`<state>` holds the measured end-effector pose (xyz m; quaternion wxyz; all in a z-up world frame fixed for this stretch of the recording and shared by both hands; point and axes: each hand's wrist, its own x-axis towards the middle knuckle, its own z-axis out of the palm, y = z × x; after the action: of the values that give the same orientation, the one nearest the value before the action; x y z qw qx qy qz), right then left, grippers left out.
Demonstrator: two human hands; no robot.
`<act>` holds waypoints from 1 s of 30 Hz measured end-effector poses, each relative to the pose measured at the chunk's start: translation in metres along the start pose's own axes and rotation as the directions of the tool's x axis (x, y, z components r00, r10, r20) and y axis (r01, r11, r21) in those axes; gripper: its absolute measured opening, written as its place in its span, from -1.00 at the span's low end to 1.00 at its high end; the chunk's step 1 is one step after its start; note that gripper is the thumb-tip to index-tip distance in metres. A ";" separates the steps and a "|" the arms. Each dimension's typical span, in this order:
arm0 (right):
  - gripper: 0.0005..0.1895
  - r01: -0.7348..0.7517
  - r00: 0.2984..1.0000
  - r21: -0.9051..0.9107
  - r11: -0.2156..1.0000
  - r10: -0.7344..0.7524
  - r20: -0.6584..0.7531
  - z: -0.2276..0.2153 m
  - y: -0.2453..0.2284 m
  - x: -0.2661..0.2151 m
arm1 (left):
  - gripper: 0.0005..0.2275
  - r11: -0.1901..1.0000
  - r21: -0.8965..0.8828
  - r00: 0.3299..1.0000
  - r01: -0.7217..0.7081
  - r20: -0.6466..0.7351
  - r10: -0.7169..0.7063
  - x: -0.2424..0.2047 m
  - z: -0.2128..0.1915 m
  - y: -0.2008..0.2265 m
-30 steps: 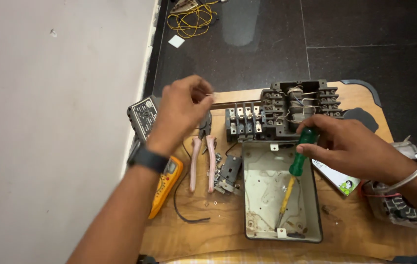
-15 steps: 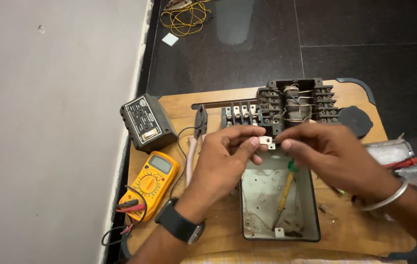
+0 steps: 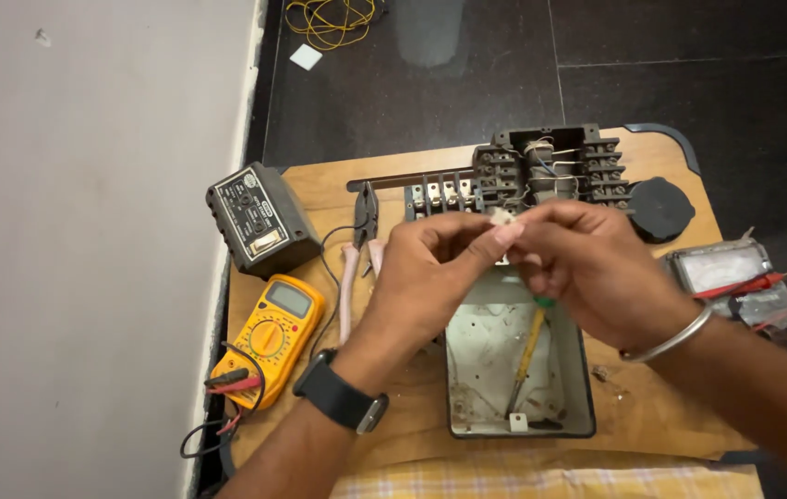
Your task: Disassembling and inspecting an electrical contactor and related components on a small wooden table.
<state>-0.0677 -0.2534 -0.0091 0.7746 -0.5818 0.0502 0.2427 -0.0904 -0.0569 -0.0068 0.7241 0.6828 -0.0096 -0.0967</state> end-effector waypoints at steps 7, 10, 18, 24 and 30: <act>-0.87 0.084 0.996 -0.330 0.940 -0.082 0.018 0.027 -0.020 -0.008 | -0.78 0.996 -0.033 0.992 -0.077 -0.106 0.073 0.007 -0.016 0.007; -0.85 -0.045 0.980 -0.628 0.777 -0.087 -0.178 0.033 -0.048 -0.013 | -0.80 0.996 -0.035 0.984 -0.077 -0.162 0.070 0.011 -0.024 0.006; -0.85 0.306 0.901 -0.438 0.845 -0.406 -0.153 -0.044 -0.060 0.012 | -0.83 0.960 -0.252 0.968 -0.118 -0.246 0.055 0.020 -0.044 0.007; -0.80 0.124 0.907 -0.877 0.464 -0.411 -0.090 -0.064 -0.074 0.016 | -0.85 0.957 -0.213 0.941 -0.198 -0.314 0.125 0.025 -0.055 0.009; -0.65 0.095 0.852 -0.969 0.230 -0.522 -0.040 -0.076 -0.072 0.018 | -0.88 0.948 -0.203 0.842 -0.247 -0.529 0.106 0.018 -0.085 0.031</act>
<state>-0.0050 -0.3325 0.0238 0.2894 -0.9526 -0.0811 -0.0480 -0.0563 0.0253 0.0158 0.7903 0.5778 0.1323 0.1551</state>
